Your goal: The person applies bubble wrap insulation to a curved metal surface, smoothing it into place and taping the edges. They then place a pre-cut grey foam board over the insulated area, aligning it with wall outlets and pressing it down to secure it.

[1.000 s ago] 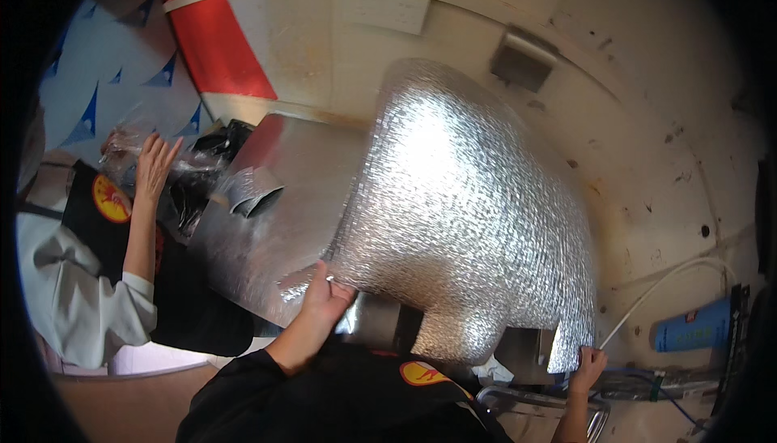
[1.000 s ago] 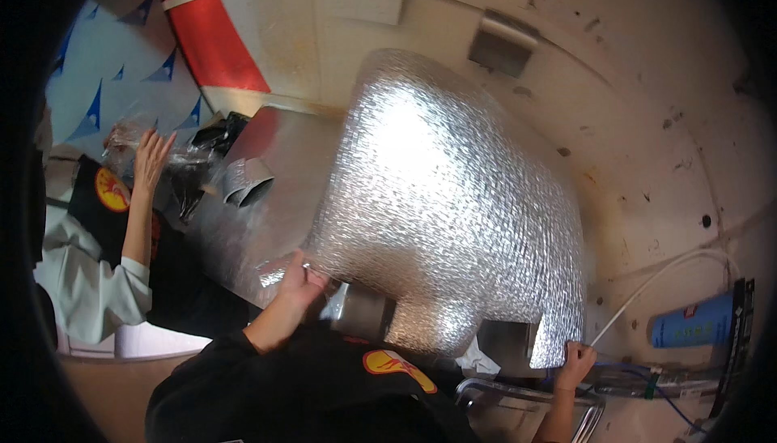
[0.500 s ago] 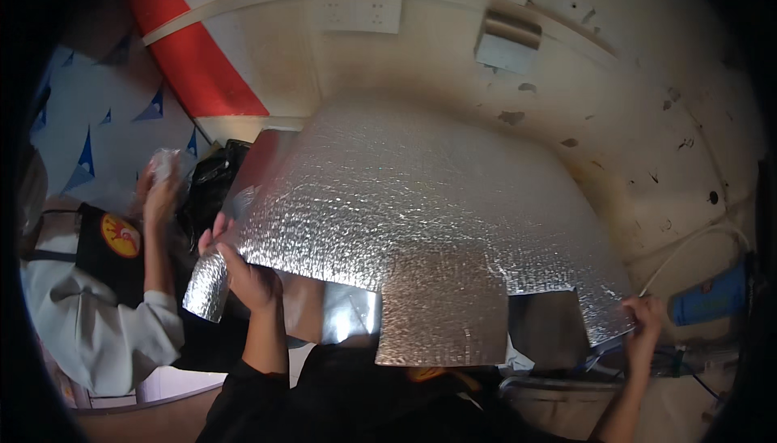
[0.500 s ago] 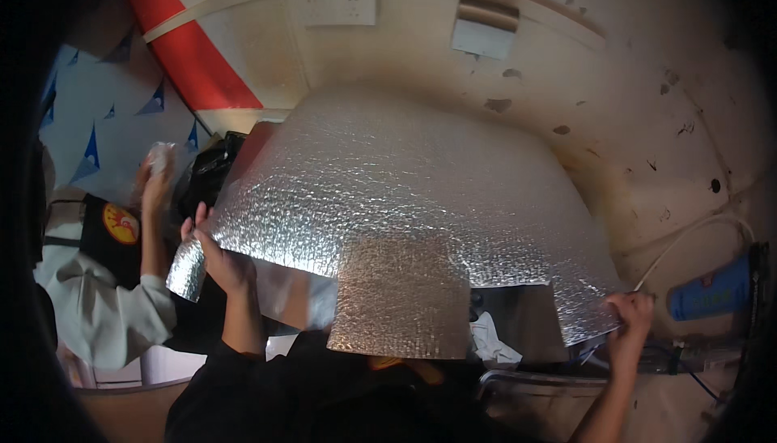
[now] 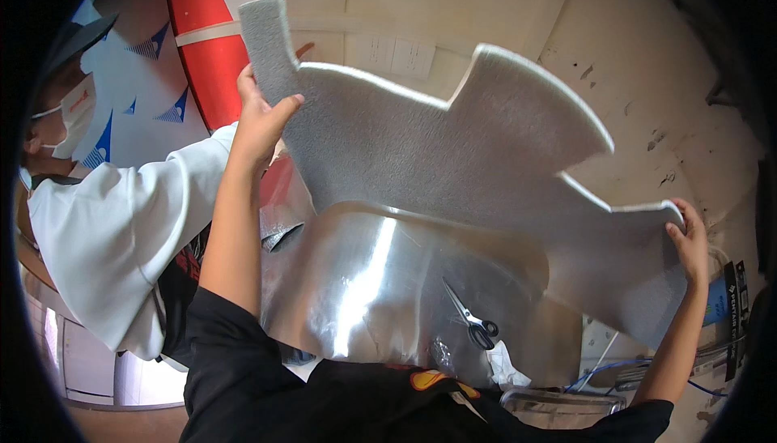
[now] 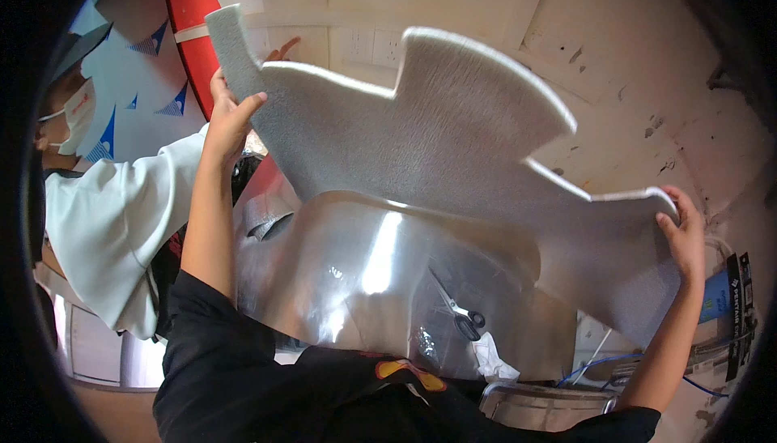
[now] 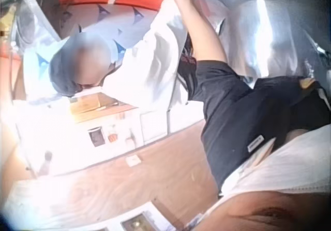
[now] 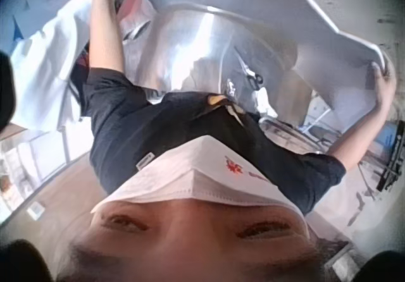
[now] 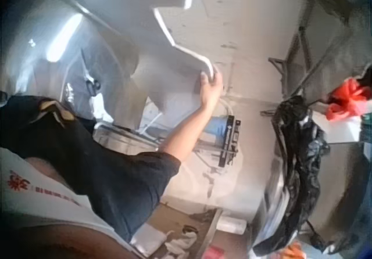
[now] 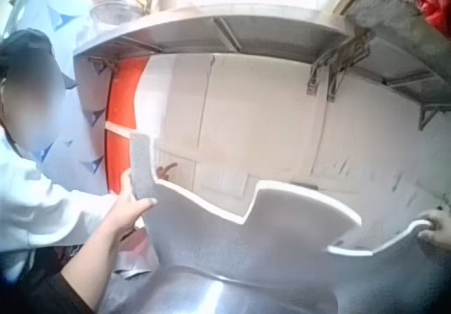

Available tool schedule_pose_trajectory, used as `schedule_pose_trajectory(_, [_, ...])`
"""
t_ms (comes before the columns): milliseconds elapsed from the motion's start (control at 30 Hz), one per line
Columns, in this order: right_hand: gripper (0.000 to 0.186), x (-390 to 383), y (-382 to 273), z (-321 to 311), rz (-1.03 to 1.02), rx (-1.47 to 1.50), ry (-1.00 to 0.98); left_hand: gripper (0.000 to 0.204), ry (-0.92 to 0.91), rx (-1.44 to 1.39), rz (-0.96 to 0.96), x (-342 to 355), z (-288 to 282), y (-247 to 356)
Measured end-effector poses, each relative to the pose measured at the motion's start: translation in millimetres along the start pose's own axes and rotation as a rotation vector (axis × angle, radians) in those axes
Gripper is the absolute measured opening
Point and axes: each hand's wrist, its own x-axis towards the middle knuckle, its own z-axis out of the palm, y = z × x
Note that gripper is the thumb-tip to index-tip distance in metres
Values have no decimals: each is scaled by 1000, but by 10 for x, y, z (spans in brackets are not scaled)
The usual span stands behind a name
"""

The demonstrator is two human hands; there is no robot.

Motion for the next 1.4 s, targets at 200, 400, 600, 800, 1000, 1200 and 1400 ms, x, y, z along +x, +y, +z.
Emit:
schedule_pose_trajectory(200, [13, 257, -42, -324, -15, -129, 52, 50, -201, -136, -27, 498, 31, 12])
schedule_pose_trajectory(400, [16, 419, 46, -493, -247, -709, 305, 25, -140, 7, 70, 817, 90, 192])
schedule_pose_trajectory(600, [27, 647, 15, -625, 11, -843, 465, 10, -140, 222, -17, 949, 43, 377])
schedule_pose_trajectory(800, [34, 802, -199, -793, 116, -693, 519, 18, -141, -39, -22, 997, -37, 496])
schedule_pose_trajectory(1000, [40, 949, 74, -980, -499, -836, 638, 27, -199, -35, 86, 1128, -225, 379])
schedule_pose_trajectory(1200, [42, 912, 3, -744, -316, -778, 559, 37, -176, 34, 41, 1040, -154, 365])
schedule_pose_trajectory(1400, [40, 909, 56, -606, -401, -755, 582, 49, -136, 62, -6, 1041, -119, 338])
